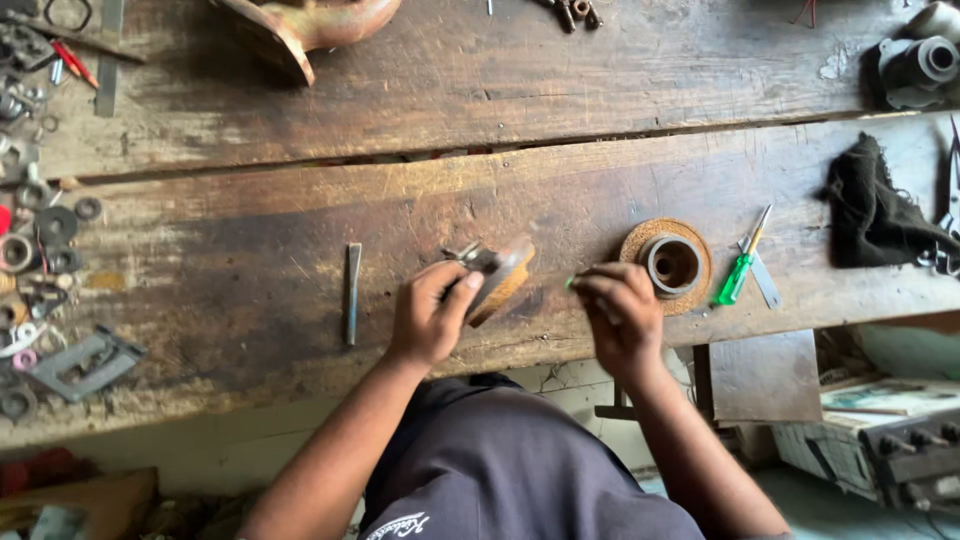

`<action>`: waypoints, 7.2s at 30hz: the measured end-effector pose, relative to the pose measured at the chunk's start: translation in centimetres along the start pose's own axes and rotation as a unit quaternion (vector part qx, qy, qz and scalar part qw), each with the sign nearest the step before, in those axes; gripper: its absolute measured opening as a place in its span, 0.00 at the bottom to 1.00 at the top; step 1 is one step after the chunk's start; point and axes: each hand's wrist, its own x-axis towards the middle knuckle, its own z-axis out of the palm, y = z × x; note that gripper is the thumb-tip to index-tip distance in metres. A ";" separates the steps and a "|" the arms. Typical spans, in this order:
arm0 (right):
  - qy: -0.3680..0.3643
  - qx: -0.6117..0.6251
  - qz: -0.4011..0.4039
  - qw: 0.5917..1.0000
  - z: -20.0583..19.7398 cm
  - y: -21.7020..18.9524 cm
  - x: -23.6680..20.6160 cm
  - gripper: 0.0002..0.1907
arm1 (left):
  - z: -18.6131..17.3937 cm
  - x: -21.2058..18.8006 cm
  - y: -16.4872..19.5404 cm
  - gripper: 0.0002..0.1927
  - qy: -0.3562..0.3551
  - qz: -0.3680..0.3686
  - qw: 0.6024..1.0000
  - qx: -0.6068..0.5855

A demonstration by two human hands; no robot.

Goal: The person scrapes old gasket residue from the flange face of a pump housing using a screwdriver, holding the housing steady with the other hand. They then pick up a smaller flange cover, scrape its surface, and insert bolts through its holes.

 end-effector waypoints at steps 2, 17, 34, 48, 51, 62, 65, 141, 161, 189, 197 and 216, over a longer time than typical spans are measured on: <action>0.000 -0.032 -0.047 0.998 1.4 -1.4 -0.2 0.12 | -0.1 0.9 0.0 0.20 -0.024 -0.011 0.999 0.020; 0.006 -0.203 -0.138 0.969 8.0 -6.5 2.3 0.16 | -2.1 4.9 -1.4 0.17 -0.087 -0.023 0.992 -0.087; -0.047 -0.124 -0.171 0.976 8.6 -3.1 3.0 0.11 | -2.1 4.3 -1.2 0.17 -0.077 0.049 0.988 -0.126; -0.047 -0.138 -0.124 0.981 9.0 -1.6 2.3 0.08 | -2.0 4.5 -0.5 0.18 -0.081 0.014 0.994 -0.074; -0.038 -0.162 -0.103 0.981 8.7 -1.6 2.4 0.09 | -1.9 4.7 -0.4 0.20 -0.101 -0.013 0.992 -0.068; -0.019 -0.116 -0.132 0.984 8.3 -3.5 3.5 0.10 | -1.9 4.4 -0.3 0.16 -0.072 0.033 0.994 -0.079; 0.015 -0.115 -0.085 0.990 8.1 -2.5 3.2 0.12 | -1.8 4.4 -0.4 0.17 -0.092 -0.001 0.993 -0.067; -0.070 -0.102 -0.053 0.991 6.6 -0.3 5.3 0.09 | -2.5 4.9 -0.1 0.14 -0.100 -0.005 0.994 -0.052; -0.109 -0.140 -0.080 0.981 5.3 -1.8 6.1 0.11 | -2.2 4.5 0.2 0.15 -0.088 0.017 0.995 -0.053; -0.043 -0.086 0.022 0.995 5.2 0.7 3.8 0.11 | -1.5 3.5 0.8 0.15 -0.083 0.032 0.996 -0.029; -0.032 -0.072 0.037 0.996 4.8 1.0 3.2 0.10 | -1.4 3.4 1.0 0.14 -0.093 0.061 0.994 -0.023; -0.030 -0.018 0.026 0.999 5.1 1.7 2.7 0.12 | -1.0 3.5 1.8 0.14 -0.095 0.036 0.995 0.001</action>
